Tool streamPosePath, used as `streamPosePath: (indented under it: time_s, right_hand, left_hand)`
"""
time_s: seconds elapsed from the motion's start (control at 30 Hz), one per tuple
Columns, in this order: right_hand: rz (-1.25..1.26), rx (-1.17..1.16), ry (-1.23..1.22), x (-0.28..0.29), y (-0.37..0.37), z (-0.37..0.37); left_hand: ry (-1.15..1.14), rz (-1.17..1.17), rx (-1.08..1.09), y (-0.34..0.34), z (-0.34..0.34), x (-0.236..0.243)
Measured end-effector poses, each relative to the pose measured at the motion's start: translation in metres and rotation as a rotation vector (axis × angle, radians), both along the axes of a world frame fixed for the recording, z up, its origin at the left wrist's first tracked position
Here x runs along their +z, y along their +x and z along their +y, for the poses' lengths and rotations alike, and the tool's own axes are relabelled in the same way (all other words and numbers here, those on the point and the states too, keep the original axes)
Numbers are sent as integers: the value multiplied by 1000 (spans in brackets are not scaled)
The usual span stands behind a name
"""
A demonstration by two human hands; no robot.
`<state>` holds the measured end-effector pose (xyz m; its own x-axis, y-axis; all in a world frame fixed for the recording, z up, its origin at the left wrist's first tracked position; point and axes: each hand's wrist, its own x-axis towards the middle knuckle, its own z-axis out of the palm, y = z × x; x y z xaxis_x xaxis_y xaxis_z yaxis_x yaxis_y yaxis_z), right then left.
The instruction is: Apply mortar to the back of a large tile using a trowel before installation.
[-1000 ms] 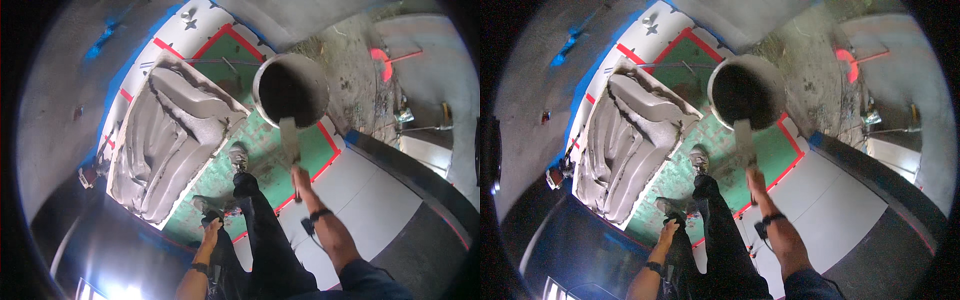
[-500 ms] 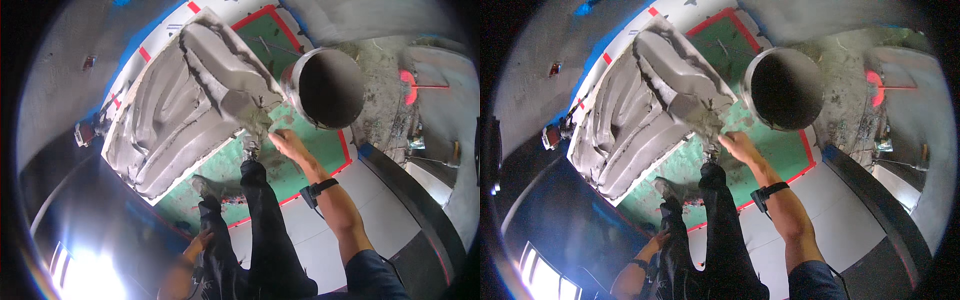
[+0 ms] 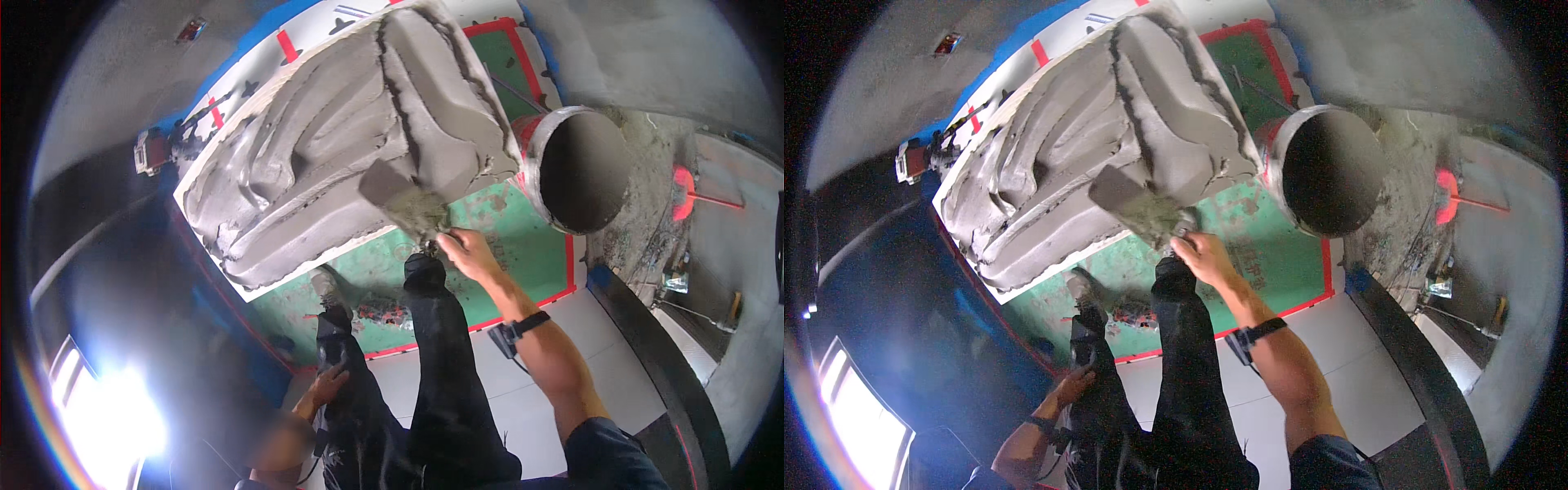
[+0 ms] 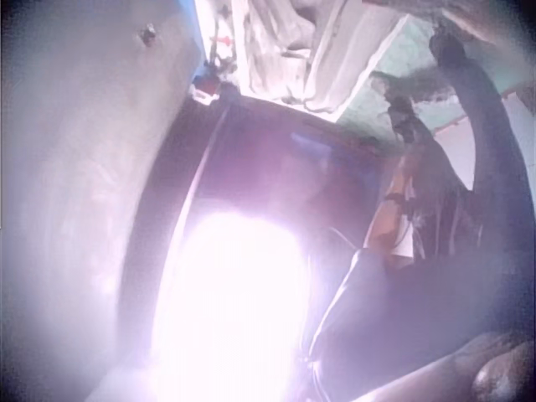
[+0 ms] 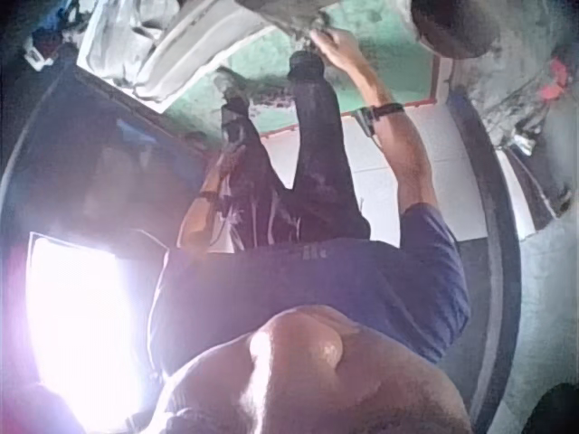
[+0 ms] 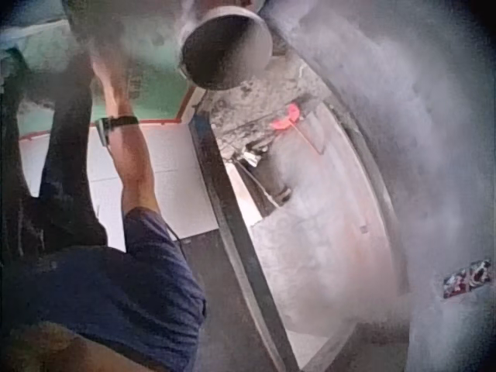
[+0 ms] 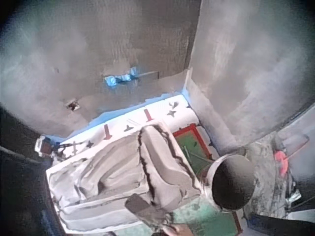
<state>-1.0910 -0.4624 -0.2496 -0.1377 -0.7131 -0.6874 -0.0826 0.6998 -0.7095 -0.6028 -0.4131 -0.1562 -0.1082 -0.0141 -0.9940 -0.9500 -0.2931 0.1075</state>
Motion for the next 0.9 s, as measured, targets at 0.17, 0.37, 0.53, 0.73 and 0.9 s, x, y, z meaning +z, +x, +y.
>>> streamPosePath:
  time_s: [0.17, 0.37, 0.53, 0.73, 0.9]
  right_hand:
    - [409, 417, -167, -16, 61, 9]
    - [460, 584, -181, -13, 63, 32]
    - [348, 175, -147, 20, 121, -17]
    - [674, 394, -273, -25, 187, 10]
    - [600, 559, -100, 0, 181, 47]
  left_hand:
    - [-9, 32, 25, 36, 16, -5]
    - [4, 82, 6, 79, 36, -20]
    - [-87, 217, -171, 145, 72, -42]
    - [-239, 319, -32, 124, 66, -47]
    - [-328, 266, 45, 150, 77, -32]
